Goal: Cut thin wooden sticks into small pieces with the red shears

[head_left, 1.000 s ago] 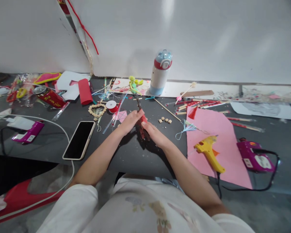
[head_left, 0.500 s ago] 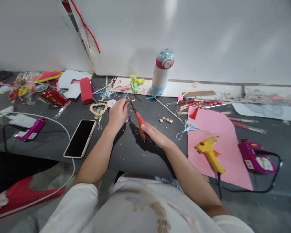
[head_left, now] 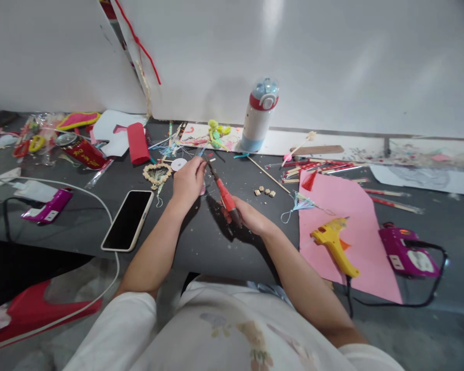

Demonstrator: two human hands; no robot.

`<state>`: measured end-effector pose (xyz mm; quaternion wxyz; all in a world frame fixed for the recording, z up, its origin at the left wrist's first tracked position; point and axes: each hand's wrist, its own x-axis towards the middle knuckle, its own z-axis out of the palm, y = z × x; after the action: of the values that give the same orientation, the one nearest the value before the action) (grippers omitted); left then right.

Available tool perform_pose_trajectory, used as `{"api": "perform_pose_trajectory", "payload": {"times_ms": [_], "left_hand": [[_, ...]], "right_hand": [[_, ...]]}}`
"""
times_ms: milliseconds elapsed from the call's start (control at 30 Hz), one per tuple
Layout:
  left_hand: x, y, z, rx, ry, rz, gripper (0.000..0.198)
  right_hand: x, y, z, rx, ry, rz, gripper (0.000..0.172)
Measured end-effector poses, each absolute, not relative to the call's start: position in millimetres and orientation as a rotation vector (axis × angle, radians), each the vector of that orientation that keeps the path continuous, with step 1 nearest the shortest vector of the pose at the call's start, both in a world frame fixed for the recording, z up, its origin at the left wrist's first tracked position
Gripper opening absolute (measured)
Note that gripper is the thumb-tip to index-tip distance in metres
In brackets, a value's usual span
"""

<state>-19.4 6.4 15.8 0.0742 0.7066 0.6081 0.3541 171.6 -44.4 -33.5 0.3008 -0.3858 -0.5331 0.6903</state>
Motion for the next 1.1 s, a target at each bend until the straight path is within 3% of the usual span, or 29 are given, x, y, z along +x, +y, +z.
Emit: {"api": "perform_pose_trajectory", "payload": {"times_ms": [1100], "left_hand": [[-19, 6, 17, 2.143, 1.864, 1.026, 0.028]], "right_hand": [[166, -47, -19, -0.887, -1.346, 1.938, 0.028]]}}
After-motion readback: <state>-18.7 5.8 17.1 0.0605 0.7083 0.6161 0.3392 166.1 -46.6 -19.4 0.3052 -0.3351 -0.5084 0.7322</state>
